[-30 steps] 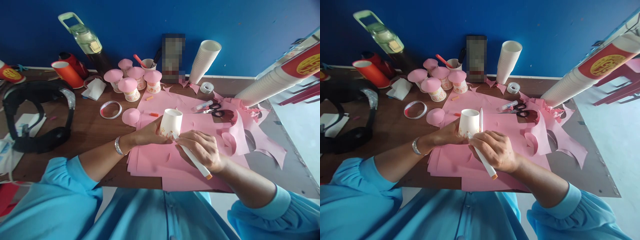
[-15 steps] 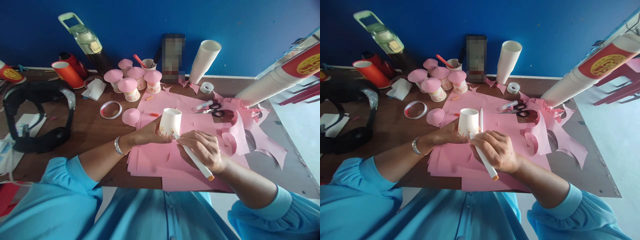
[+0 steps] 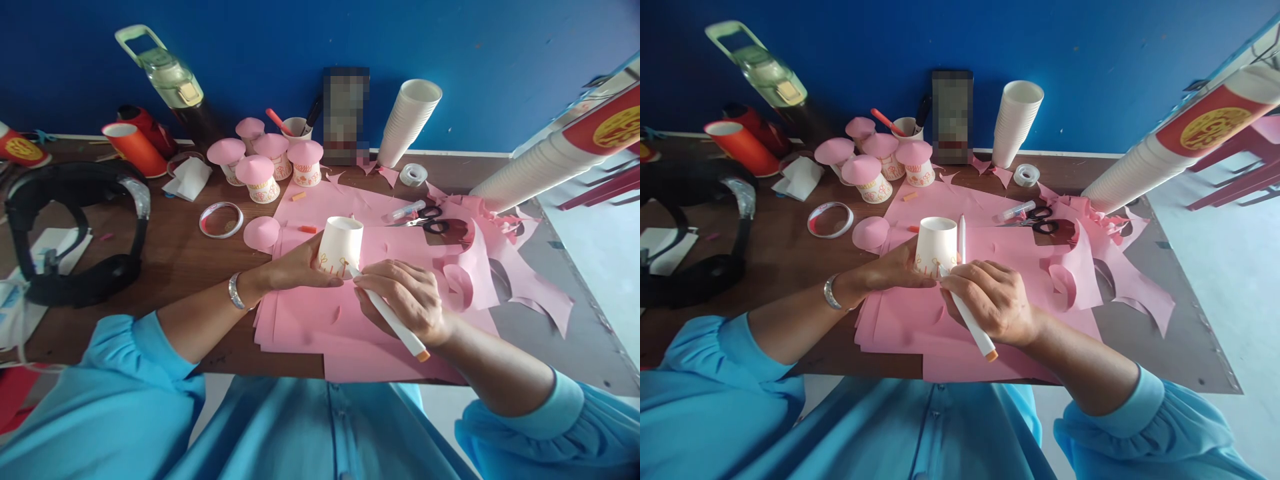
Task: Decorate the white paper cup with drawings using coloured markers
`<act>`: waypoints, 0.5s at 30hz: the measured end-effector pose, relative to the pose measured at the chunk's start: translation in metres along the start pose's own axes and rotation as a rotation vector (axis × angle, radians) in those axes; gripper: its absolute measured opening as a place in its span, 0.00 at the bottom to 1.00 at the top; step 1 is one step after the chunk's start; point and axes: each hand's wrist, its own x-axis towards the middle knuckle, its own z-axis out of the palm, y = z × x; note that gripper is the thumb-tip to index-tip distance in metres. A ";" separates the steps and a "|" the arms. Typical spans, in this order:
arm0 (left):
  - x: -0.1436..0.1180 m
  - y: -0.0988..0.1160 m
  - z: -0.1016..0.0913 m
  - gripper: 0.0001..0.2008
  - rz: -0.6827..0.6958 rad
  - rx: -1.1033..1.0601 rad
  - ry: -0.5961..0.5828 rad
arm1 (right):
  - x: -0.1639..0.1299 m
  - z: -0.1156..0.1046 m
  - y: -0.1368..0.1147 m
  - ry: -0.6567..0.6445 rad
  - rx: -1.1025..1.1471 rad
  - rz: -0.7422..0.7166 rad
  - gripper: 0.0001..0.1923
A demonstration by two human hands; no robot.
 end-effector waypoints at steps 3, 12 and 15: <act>0.000 0.000 0.000 0.26 -0.021 0.022 0.009 | 0.002 -0.002 0.001 0.003 -0.006 -0.009 0.09; 0.000 -0.002 -0.001 0.29 -0.011 0.012 -0.013 | 0.003 -0.003 0.001 0.010 -0.030 0.006 0.10; 0.000 0.000 -0.001 0.30 -0.024 -0.014 -0.013 | 0.002 -0.002 0.000 0.010 -0.027 0.012 0.09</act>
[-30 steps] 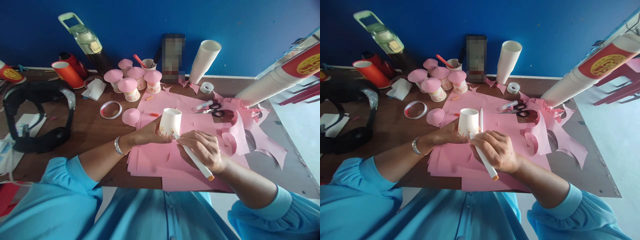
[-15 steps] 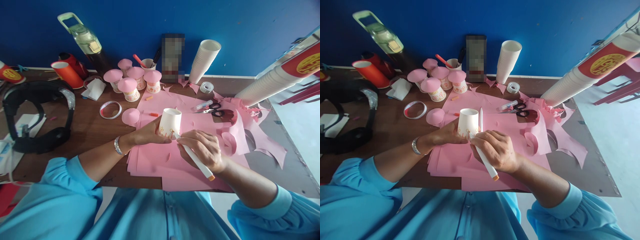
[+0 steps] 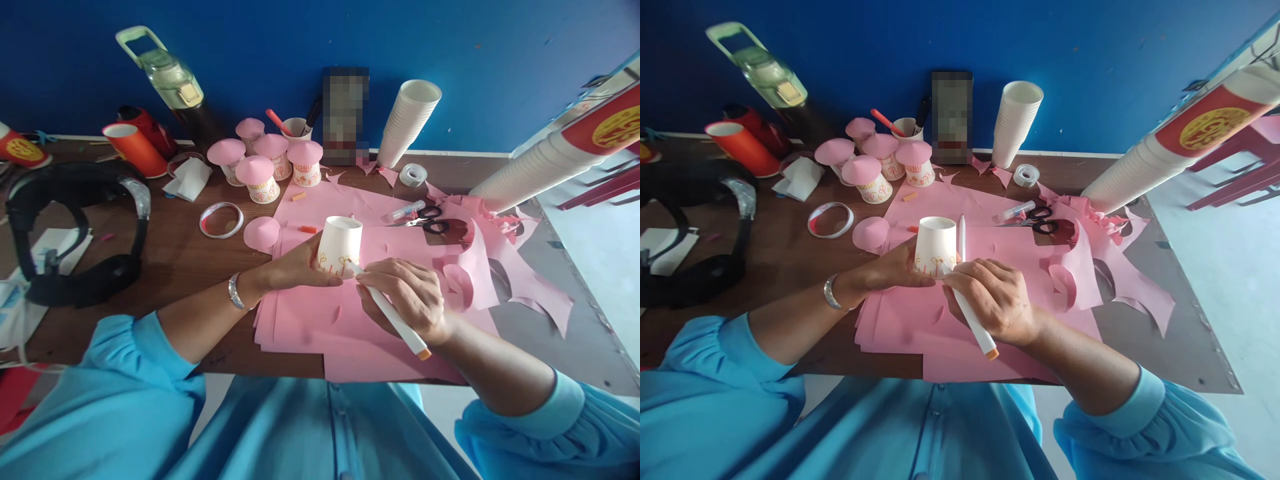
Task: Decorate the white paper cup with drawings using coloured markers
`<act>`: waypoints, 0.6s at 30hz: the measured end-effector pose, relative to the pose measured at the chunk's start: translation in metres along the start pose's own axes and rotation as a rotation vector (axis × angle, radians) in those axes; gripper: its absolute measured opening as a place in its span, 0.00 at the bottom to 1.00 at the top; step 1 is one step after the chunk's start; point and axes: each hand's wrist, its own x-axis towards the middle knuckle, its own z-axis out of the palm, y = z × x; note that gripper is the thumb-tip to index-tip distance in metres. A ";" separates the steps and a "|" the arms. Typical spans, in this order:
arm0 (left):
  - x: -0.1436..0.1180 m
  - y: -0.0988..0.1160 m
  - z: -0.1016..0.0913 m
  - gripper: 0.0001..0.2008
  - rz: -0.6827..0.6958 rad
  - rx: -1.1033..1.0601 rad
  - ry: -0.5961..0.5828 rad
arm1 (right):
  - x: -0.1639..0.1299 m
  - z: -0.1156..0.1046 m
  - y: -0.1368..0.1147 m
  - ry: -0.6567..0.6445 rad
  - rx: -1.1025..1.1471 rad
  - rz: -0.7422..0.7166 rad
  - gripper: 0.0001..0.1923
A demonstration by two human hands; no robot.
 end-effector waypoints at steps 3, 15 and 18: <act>0.000 0.002 0.001 0.29 0.005 -0.021 -0.014 | -0.001 0.001 -0.001 -0.002 0.010 0.003 0.09; -0.001 0.004 0.002 0.30 0.001 -0.033 -0.020 | -0.003 0.003 -0.002 -0.002 0.039 0.000 0.10; -0.001 0.005 0.002 0.29 0.000 -0.026 -0.013 | -0.002 0.002 -0.001 0.004 0.027 0.005 0.10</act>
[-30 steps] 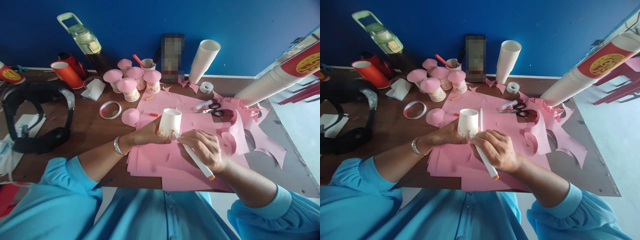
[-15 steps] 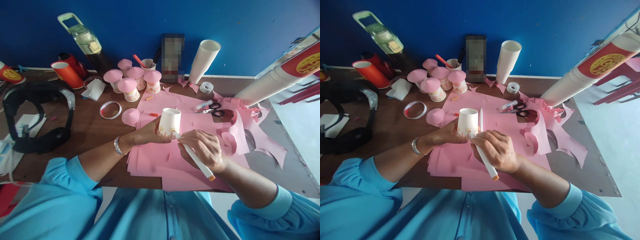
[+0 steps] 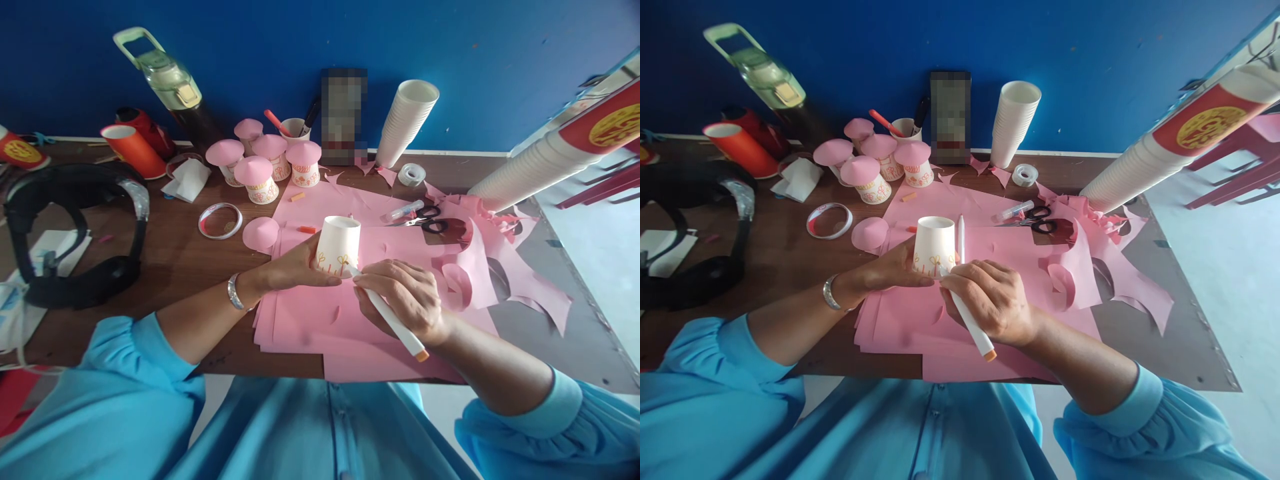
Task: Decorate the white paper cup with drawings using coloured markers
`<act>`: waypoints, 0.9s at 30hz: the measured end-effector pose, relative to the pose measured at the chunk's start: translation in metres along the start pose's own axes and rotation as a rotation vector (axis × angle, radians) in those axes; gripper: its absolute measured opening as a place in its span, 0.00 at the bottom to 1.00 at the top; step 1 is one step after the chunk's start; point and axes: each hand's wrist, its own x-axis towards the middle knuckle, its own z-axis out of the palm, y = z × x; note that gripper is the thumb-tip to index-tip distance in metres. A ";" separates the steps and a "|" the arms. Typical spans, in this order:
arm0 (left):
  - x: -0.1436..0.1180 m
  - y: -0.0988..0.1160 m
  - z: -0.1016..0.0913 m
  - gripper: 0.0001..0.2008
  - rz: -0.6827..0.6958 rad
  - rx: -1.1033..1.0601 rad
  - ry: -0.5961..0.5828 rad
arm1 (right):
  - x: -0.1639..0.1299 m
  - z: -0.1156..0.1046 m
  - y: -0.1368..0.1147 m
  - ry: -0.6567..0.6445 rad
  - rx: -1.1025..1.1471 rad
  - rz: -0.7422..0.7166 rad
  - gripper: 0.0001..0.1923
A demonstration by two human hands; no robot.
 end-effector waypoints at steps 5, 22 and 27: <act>0.001 -0.003 -0.001 0.31 0.012 -0.008 0.014 | 0.003 -0.003 0.001 -0.002 -0.028 0.005 0.10; 0.001 0.002 0.002 0.27 0.041 -0.015 -0.005 | -0.001 0.000 -0.003 -0.005 0.001 0.013 0.11; 0.001 -0.001 0.000 0.31 0.019 -0.023 -0.003 | -0.003 0.002 -0.003 -0.004 0.010 0.022 0.12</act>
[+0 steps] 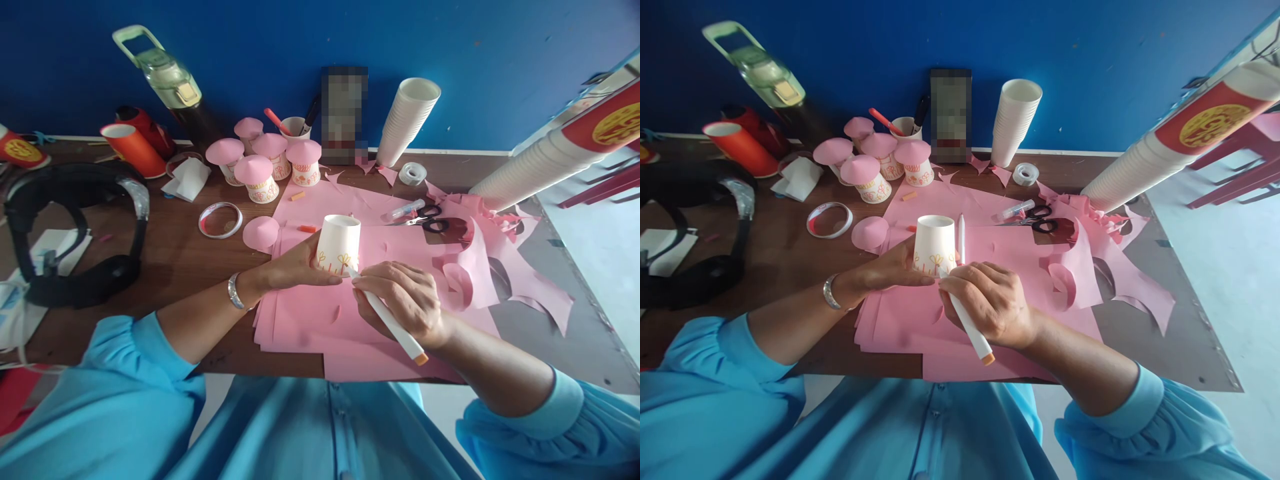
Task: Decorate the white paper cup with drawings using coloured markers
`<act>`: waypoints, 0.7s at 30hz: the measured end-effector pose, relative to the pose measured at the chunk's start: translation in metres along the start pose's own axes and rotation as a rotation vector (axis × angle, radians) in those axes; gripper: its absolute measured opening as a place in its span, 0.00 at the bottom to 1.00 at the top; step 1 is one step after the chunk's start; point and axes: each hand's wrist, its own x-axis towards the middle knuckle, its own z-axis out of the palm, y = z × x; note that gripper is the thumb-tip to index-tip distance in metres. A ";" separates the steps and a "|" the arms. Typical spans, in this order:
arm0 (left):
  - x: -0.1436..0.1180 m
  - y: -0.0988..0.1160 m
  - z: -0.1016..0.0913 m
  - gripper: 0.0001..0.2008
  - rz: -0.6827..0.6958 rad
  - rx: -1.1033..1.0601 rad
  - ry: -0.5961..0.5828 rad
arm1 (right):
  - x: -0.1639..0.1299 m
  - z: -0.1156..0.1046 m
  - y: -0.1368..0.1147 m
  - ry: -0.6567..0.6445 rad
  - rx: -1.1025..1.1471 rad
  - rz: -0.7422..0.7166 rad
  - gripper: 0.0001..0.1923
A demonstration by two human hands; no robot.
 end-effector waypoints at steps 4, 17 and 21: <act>0.000 0.000 0.000 0.33 -0.013 0.006 0.015 | 0.001 -0.001 0.000 -0.011 0.001 -0.015 0.10; 0.001 0.000 -0.001 0.30 0.017 0.035 0.011 | 0.003 -0.006 0.000 -0.015 0.022 -0.037 0.10; 0.001 0.000 -0.001 0.30 0.015 0.018 0.009 | 0.003 -0.004 0.001 -0.007 0.003 -0.048 0.08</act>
